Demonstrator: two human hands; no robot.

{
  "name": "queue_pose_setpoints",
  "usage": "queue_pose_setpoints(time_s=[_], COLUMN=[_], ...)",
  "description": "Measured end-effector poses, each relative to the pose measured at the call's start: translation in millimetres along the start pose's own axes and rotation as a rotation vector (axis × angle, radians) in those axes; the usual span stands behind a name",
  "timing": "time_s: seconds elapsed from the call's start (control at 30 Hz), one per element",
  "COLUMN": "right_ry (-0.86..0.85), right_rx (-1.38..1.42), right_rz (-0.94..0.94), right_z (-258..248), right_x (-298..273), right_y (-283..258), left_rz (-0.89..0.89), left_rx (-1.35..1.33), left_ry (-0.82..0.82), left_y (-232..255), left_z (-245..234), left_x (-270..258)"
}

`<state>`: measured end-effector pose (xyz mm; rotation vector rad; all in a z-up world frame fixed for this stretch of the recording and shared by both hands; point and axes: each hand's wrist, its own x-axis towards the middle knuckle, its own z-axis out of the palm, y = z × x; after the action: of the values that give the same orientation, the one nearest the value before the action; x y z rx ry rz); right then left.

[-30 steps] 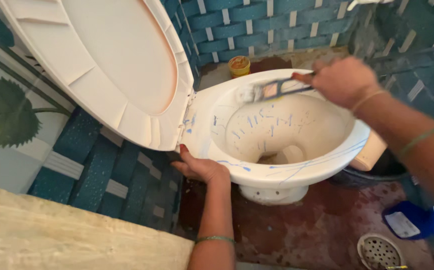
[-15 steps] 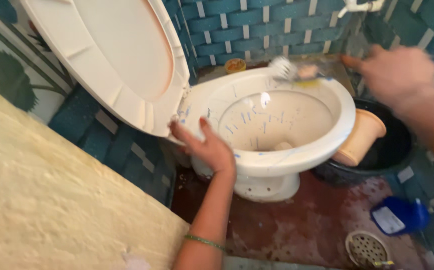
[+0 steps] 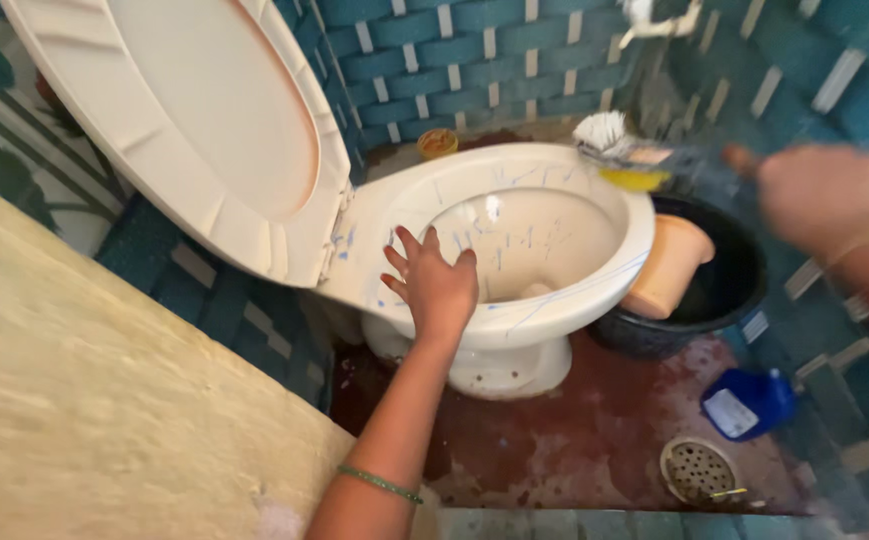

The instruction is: The person cleans a toilet by applying liquid cleaner from a blue bottle and scrubbing the interior surfaces of the bowl with a handheld brush.

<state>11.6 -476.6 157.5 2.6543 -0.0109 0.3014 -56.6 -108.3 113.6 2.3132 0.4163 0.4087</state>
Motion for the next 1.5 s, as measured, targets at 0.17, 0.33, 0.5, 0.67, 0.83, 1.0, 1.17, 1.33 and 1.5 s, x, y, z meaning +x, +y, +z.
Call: queue_pose_setpoints(time_s=[0.17, 0.33, 0.5, 0.67, 0.83, 1.0, 1.17, 1.33, 1.5], right_ry=[-0.108, -0.144, -0.14, -0.084, -0.048, -0.044, -0.124, -0.171, -0.11], right_rx=[0.348, 0.37, 0.371, 0.434, 0.427, 0.547, 0.491, 0.519, 0.497], right_rz=[0.046, 0.04, 0.017, -0.063, -0.256, -0.406, -0.384, -0.55, -0.33], right_z=[-17, -30, -13, 15, -1, -47, -68, -57, -88], right_x=[-34, -41, -11, 74, 100, 108, 81, 61, 74], right_y=[-26, -29, -51, -121, -244, -232, -234, -223, -170], left_rz=[0.031, -0.008, -0.034, -0.059, -0.043, -0.256, -0.157, -0.217, -0.28], left_rx=[0.05, 0.045, 0.052, -0.066, -0.133, -0.575, -0.619, -0.197, 0.127], left_ry=[-0.027, 0.057, 0.37, 0.482, 0.588, 0.595, 0.52, 0.422, 0.17], left_y=[-9, -28, -40, -35, -48, -61, -66, -36, -2], left_z=[14, 16, 5, -4, -4, -6, 2, -25, -69], left_x=[10, 14, 36, 75, 97, 110, 152, 176, 164])
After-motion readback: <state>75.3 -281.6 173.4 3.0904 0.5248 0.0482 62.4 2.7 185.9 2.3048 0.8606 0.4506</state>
